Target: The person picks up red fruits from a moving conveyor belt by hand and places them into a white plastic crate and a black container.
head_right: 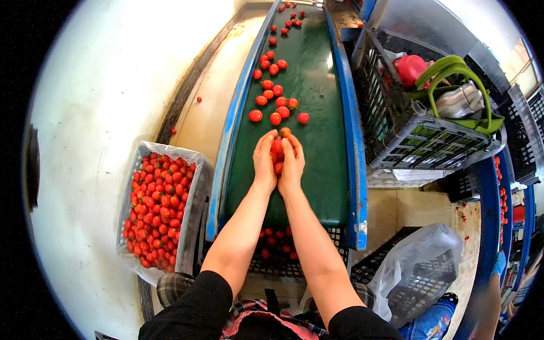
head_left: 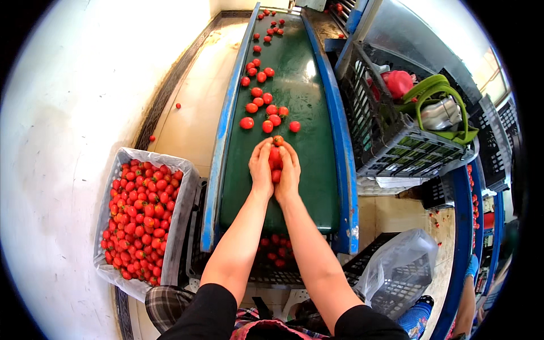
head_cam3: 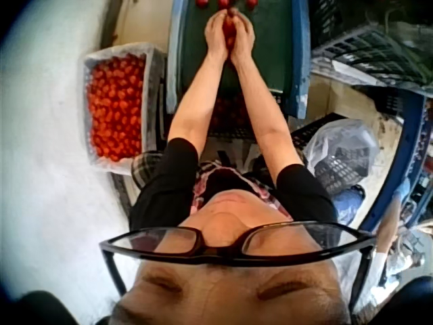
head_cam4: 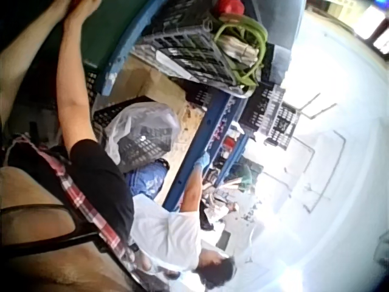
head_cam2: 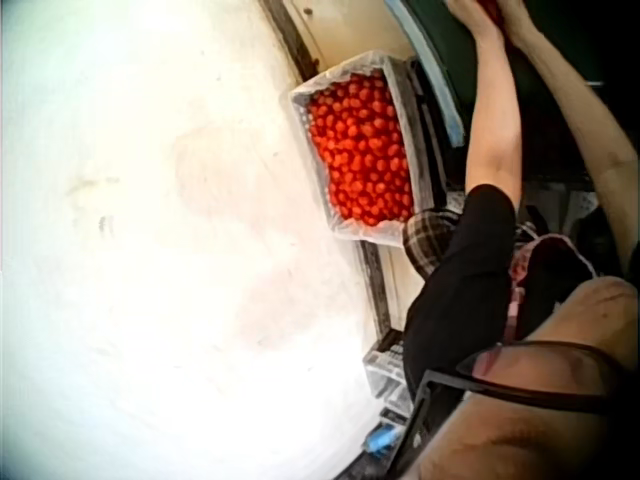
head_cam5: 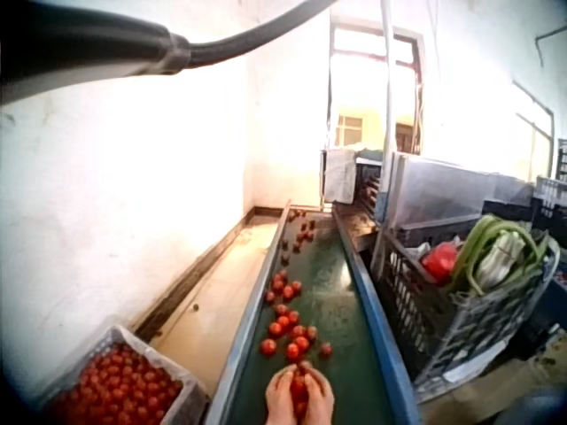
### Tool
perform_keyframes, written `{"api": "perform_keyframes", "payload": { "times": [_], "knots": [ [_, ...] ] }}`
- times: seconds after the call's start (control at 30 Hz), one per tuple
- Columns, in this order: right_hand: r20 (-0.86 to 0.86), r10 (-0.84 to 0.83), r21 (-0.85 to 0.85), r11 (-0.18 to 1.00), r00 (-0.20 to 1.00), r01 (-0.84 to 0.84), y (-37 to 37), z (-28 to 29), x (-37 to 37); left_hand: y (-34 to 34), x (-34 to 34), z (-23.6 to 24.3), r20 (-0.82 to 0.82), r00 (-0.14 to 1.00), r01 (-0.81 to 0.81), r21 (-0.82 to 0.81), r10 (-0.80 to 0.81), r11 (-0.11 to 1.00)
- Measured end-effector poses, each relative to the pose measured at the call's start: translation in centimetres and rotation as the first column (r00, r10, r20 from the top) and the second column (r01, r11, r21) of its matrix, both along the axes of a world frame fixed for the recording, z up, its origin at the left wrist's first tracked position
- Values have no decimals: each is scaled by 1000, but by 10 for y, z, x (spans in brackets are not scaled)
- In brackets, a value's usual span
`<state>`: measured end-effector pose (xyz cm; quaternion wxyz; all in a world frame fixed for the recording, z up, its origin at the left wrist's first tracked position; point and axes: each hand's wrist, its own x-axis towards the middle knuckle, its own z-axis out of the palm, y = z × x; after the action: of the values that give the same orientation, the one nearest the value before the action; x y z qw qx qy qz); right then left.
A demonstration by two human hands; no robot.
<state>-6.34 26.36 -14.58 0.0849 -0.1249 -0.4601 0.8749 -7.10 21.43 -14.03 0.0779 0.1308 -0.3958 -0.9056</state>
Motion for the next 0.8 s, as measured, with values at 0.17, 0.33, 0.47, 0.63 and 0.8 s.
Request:
{"api": "perform_keyframes", "payload": {
  "times": [0.17,0.33,0.47,0.63,0.8],
  "knots": [
    [34,-15,100,995,999,12,-19,26,87,-17,85,23,41,999,28,-56,-26,998],
    [-27,262,230,941,965,-249,-85,78,162,-91,170,69,-138,984,-158,-411,110,898],
    [-291,533,467,804,794,-368,-165,93,175,-187,194,79,-88,965,-213,287,247,934],
    [-405,337,803,575,850,154,-146,106,167,-254,213,83,-47,687,-676,-407,725,614],
    [-143,-48,990,5,989,144,-32,43,131,-150,201,71,-428,816,-560,-751,389,351]
  ]
}}
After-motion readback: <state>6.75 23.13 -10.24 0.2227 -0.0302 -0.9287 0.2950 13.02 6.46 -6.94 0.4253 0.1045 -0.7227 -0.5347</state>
